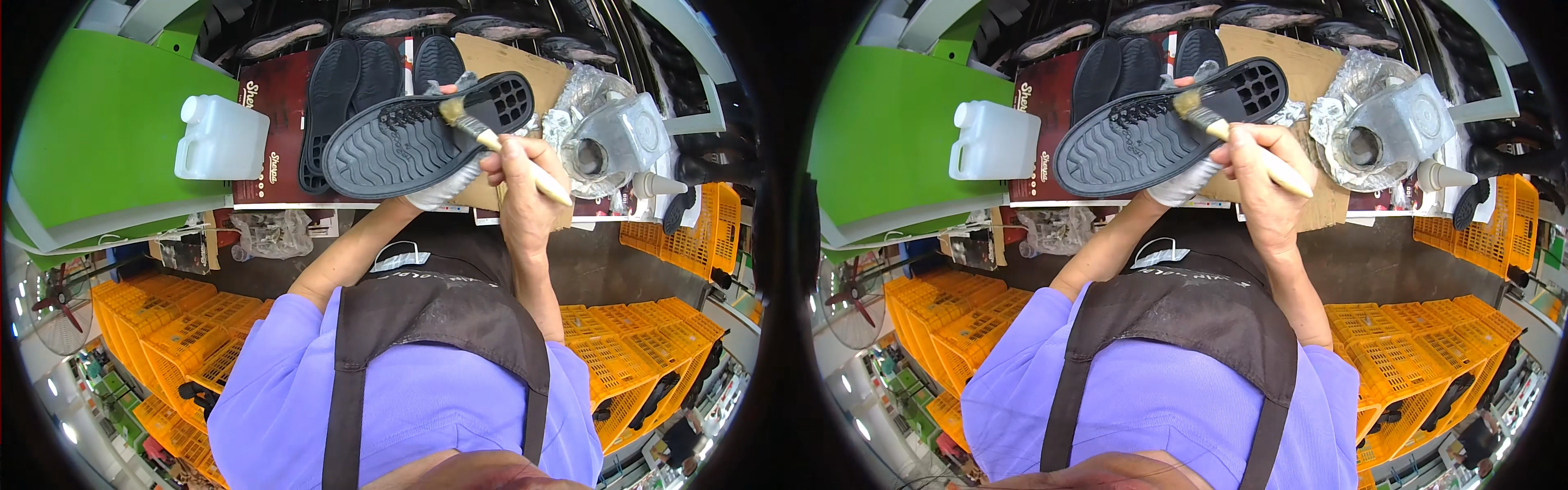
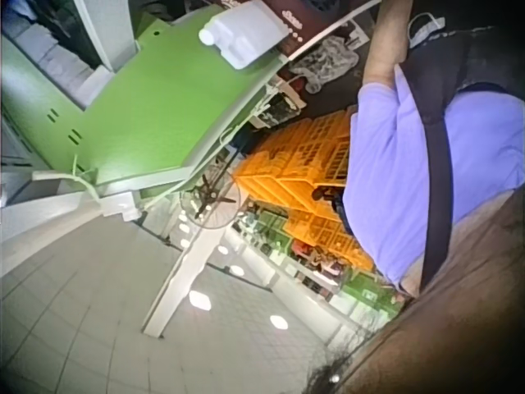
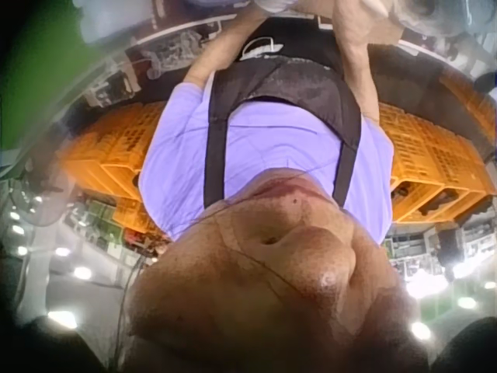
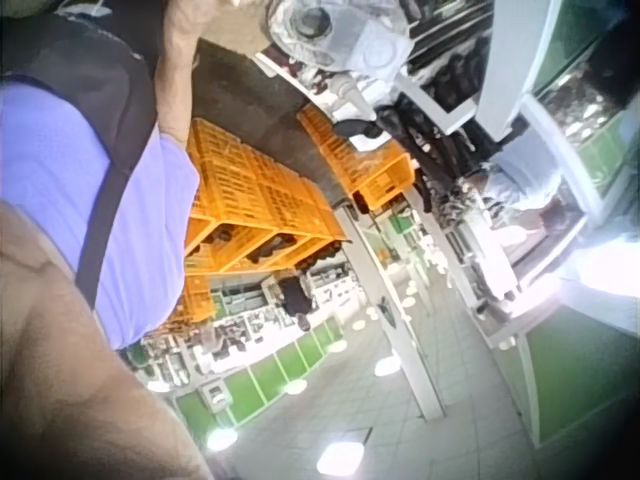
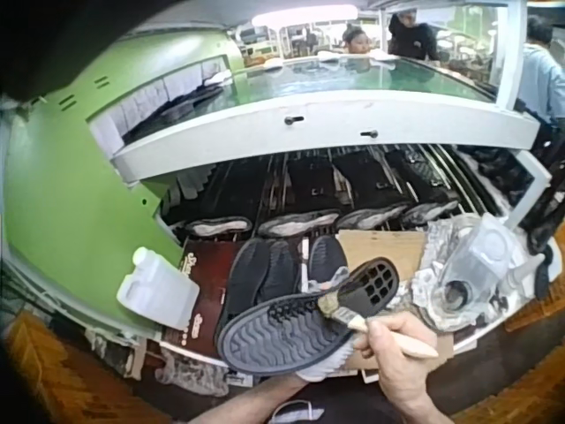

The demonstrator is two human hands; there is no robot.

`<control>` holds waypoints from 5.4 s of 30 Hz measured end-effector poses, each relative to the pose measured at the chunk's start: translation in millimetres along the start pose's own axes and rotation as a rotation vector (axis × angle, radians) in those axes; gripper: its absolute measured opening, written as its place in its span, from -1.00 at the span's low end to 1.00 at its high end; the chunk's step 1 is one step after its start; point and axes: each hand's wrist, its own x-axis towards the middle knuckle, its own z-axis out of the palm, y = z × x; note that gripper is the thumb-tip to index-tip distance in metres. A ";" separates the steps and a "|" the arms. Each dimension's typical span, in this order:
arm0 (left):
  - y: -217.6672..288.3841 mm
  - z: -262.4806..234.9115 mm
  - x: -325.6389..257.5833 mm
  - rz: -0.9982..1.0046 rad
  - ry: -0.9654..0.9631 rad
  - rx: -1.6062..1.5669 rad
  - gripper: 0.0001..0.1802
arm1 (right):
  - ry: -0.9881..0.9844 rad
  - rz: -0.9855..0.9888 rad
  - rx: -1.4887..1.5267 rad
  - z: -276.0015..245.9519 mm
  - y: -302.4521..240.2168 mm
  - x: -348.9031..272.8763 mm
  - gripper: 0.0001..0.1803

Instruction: The person picks up black slipper soles from a yellow crate and places them on a workbench. Using a brush, they apply a white adhesive substance to the bottom of the soles, covering the textured surface. The person repeats this process for multiple slipper soles.

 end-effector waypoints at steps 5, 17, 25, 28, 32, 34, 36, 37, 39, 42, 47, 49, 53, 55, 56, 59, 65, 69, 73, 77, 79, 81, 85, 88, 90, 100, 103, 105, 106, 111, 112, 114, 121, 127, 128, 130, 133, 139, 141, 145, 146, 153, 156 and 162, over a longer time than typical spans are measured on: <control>13.3 -2.9 -2.6 -0.254 0.028 -0.690 -0.39 | -0.104 0.051 0.047 16.9 -3.5 -5.1 -0.84; -12.4 -6.5 -23.4 -0.517 -0.027 -0.927 -0.45 | -0.309 0.132 0.153 33.9 -13.7 -7.4 -0.85; -15.1 -8.3 -23.1 -0.393 -0.297 -0.674 -0.90 | -0.376 0.043 0.136 29.7 -22.6 3.6 -0.85; 7.3 -13.3 -22.5 -0.444 -0.347 -0.530 -0.85 | -0.365 0.059 0.113 24.7 -25.5 6.9 -0.87; 6.5 -11.9 -23.6 -0.376 -0.373 -0.314 -0.73 | -0.371 0.046 0.084 19.4 -30.3 13.9 -0.86; 7.5 -11.9 -22.0 -0.366 -0.425 -0.278 -0.76 | -0.386 -0.006 0.031 13.0 -28.2 21.3 -0.86; 18.3 -19.4 -19.0 -0.159 -0.652 0.065 -0.62 | -0.375 -0.017 -0.014 7.4 -27.2 29.5 -0.84; 28.5 -19.4 -10.1 -0.133 -0.767 0.114 -0.62 | -0.365 -0.024 -0.037 3.7 -26.9 32.8 -0.84; 41.9 -20.1 4.5 -0.078 -0.989 0.216 -0.58 | -0.347 0.042 -0.037 -3.0 -28.8 40.4 -0.83; 32.6 -31.6 -6.4 -0.302 -0.979 0.190 -0.45 | -0.343 0.027 -0.061 -12.8 -25.0 52.1 -0.82; 38.0 -40.6 -6.0 -0.644 -0.802 -0.090 -0.48 | -0.285 0.027 -0.071 -21.9 -18.2 65.5 -0.80; 35.2 -43.1 -15.8 -0.734 -0.563 -0.399 -0.45 | -0.281 0.019 -0.060 -23.5 -15.1 69.3 -0.79; 16.5 -47.4 -26.4 -0.662 -0.390 -0.706 -0.42 | -0.278 0.033 -0.063 -22.6 -9.3 68.2 -0.79; 20.2 -45.8 -28.4 -0.659 -0.321 -0.738 -0.38 | -0.280 0.034 -0.063 -20.8 -7.0 65.4 -0.79; 20.2 -45.3 -28.7 -0.663 -0.288 -0.761 -0.38 | -0.283 0.032 -0.062 -19.7 -6.0 63.7 -0.79; 17.3 -43.6 -30.2 -0.716 -0.202 -0.882 -0.31 | -0.305 0.043 -0.056 -17.2 -4.7 57.8 -0.81; 30.7 -35.6 -16.0 -0.765 -0.005 -1.073 -0.27 | -0.365 0.083 -0.085 -7.1 -9.9 40.1 -0.82; 25.5 -45.4 -14.3 -0.750 -0.061 -1.078 -0.17 | -0.415 0.103 -0.084 -2.7 -10.2 28.1 -0.81; 17.1 -57.9 -10.9 -0.772 -0.061 -1.229 -0.16 | -0.463 0.108 -0.069 1.6 -11.8 18.5 -0.81; 10.4 -59.6 -5.6 -0.711 0.053 -1.433 -0.25 | -0.483 0.155 -0.028 4.2 -13.1 10.4 -0.81; 10.3 -59.4 -3.0 -0.685 0.069 -1.437 -0.26 | -0.499 0.144 -0.025 4.9 -13.4 6.7 -0.81; 10.4 -58.7 -0.3 -0.652 0.040 -1.390 -0.28 | -0.496 0.166 -0.026 5.7 -16.5 2.5 -0.81; 12.9 -57.1 2.1 -0.579 -0.020 -1.273 -0.30 | -0.526 0.188 -0.056 3.6 -21.2 -2.0 -0.82; 14.2 -55.7 4.8 -0.519 -0.060 -1.186 -0.32 | -0.544 0.171 -0.052 2.3 -24.8 -2.6 -0.83; 23.4 -51.3 5.7 -0.566 0.045 -1.180 -0.35 | -0.573 0.180 -0.076 0.8 -30.8 -0.8 -0.83; 45.5 -44.6 1.0 -0.694 0.061 -1.148 -0.51 | -0.742 0.200 -0.110 2.7 -55.6 10.1 -0.82; 37.0 -52.6 -8.7 -0.689 -0.068 -1.214 -0.62 | -0.825 0.213 -0.097 4.1 -56.6 17.4 -0.81; 49.2 -50.0 -9.3 -0.779 -0.074 -1.133 -0.63 | -0.893 0.181 -0.134 5.1 -57.4 24.5 -0.80; 54.0 -49.1 -9.9 -0.803 -0.086 -1.071 -0.64 | -0.927 0.158 -0.162 5.6 -58.2 28.7 -0.81; 28.6 -61.5 -25.7 -0.661 -0.400 -1.409 -0.67 | -1.106 0.106 -0.132 9.4 -47.4 45.1 -0.81; 28.5 -62.3 -28.1 -0.655 -0.397 -1.375 -0.67 | -1.124 0.178 -0.105 9.9 -47.3 47.3 -0.80; 23.1 -63.4 -32.3 -0.621 -0.407 -1.305 -0.68 | -1.221 0.113 -0.097 14.4 -42.4 56.6 -0.79; 14.1 -73.7 -38.4 -0.814 -0.491 -1.081 -0.68 | -1.442 0.128 -0.166 19.6 -38.5 79.1 -0.82; 15.3 -82.6 -47.8 -0.880 -0.291 -1.332 -0.64 | -1.501 0.135 -0.299 5.3 -38.0 87.3 -0.85; 16.9 -83.6 -47.3 -0.851 -0.286 -1.344 -0.64 | -1.521 0.107 -0.300 -0.1 -36.4 90.1 -0.84; 24.2 -84.1 -46.1 -0.830 -0.232 -1.245 -0.65 | -1.489 0.124 -0.390 -13.7 -38.1 91.0 -0.84; 33.1 -86.5 -31.5 -0.929 -0.331 -1.181 -0.55 | -1.423 0.080 -0.547 -34.4 -44.4 98.0 -0.86; 58.7 -64.0 3.4 -0.637 -0.147 -0.678 -0.29 | -0.637 -0.017 -0.289 -76.6 -63.1 81.9 -0.74; 61.3 -59.5 -1.0 -0.318 -0.052 -0.496 -0.40 | -0.577 -0.105 -0.039 -62.3 -44.7 76.6 -0.76; 50.2 -45.8 5.1 0.170 0.074 0.060 -0.26 | -0.386 -0.207 0.006 -36.2 -34.9 41.2 -0.85; 53.0 -58.5 6.7 0.240 -0.090 0.681 -0.31 | -0.341 -0.233 -0.011 -29.2 -33.2 34.7 -0.86; 64.1 -45.0 1.3 0.111 -0.212 0.854 -0.39 | -0.248 -0.175 -0.080 17.0 -25.1 7.8 -0.89; 50.8 -49.1 -12.3 -0.051 -0.064 0.146 -0.35 | -0.313 -0.118 -0.073 31.7 -31.0 -0.3 -0.90; 35.9 -48.8 -21.7 -0.273 0.081 -0.598 -0.49 | -0.428 -0.082 -0.019 49.6 -34.8 -8.0 -0.89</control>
